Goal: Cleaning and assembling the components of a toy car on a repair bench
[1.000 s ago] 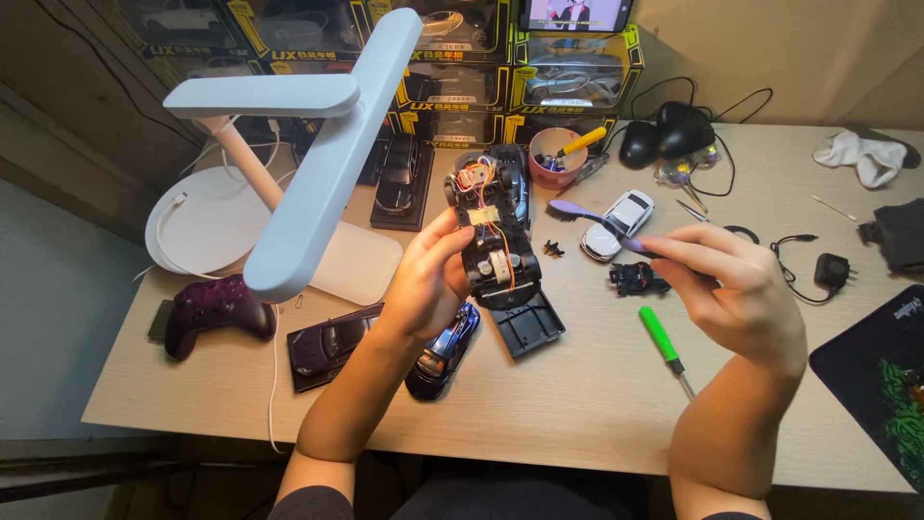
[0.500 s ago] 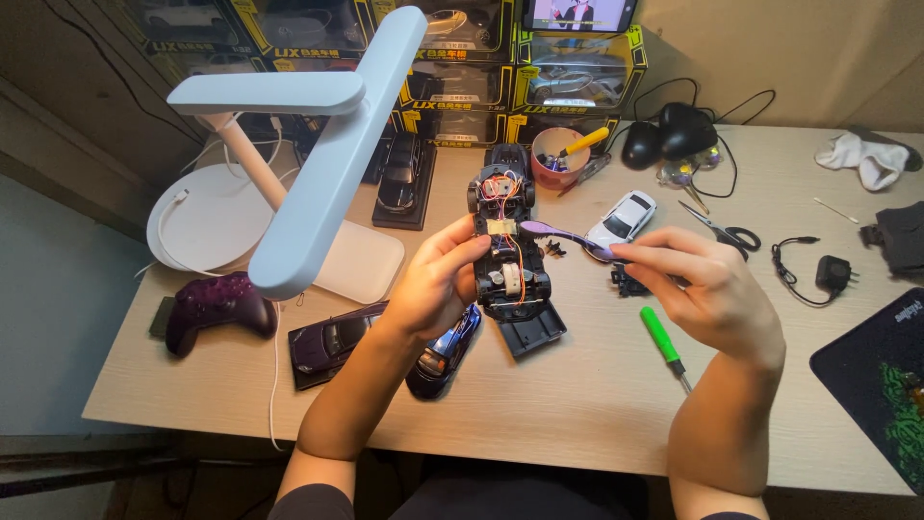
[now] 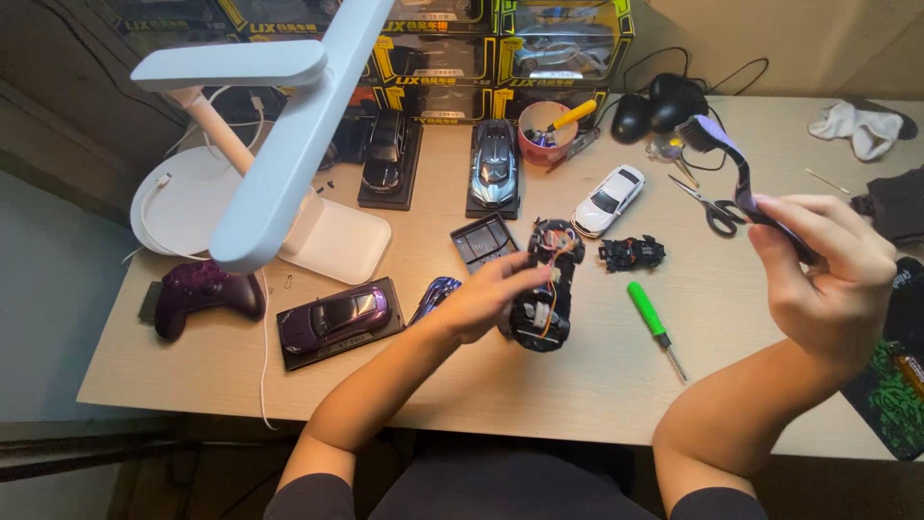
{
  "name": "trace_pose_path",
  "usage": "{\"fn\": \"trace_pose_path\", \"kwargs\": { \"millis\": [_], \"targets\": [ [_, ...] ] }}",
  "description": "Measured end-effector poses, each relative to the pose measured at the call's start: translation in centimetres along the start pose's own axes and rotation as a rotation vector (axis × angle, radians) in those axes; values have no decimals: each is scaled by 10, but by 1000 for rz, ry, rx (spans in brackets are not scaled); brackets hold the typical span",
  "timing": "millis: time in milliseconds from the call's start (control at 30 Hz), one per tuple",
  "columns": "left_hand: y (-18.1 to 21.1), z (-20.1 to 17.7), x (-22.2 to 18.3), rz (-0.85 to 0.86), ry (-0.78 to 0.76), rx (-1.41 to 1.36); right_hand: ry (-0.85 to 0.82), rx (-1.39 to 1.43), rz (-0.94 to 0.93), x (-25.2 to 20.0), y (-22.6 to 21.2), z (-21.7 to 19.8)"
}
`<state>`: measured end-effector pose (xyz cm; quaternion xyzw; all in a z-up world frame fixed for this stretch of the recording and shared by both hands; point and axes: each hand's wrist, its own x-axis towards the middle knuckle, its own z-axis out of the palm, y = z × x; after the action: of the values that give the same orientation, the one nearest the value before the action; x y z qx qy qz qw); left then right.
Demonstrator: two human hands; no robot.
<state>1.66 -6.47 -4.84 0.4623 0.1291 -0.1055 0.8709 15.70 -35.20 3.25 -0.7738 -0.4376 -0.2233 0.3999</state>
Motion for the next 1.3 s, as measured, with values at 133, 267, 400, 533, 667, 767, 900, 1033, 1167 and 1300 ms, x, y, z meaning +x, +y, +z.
{"fn": "trace_pose_path", "kwargs": {
  "millis": [133,267,400,533,667,767,900,1033,1167,1300],
  "targets": [
    [-53,15,14,-25,-21,158,18,-11,-7,-4,-1,-7],
    [-85,31,13,-148,12,463,28,1,-1,-7,-1,-9],
    [-87,50,9,-130,5,716,29,19,-25,-6,-4,-10],
    [-89,54,17,-74,17,904,18,30,-21,-5,-4,-10],
    [-89,62,18,-121,4,1078,-7,40,-30,-2,-8,-10],
    [-96,67,20,-72,1,1238,-31,35,-36,1,-11,-9],
    [-144,51,39,187,74,1502,-64,43,-42,4,-15,-6],
    [-160,51,36,356,159,1684,-66,46,-57,6,-19,-5],
    [-171,53,35,489,332,1815,-91,49,-70,6,-18,-3],
    [-163,56,24,558,313,1805,-111,26,-76,7,-17,-2]
  ]
}}
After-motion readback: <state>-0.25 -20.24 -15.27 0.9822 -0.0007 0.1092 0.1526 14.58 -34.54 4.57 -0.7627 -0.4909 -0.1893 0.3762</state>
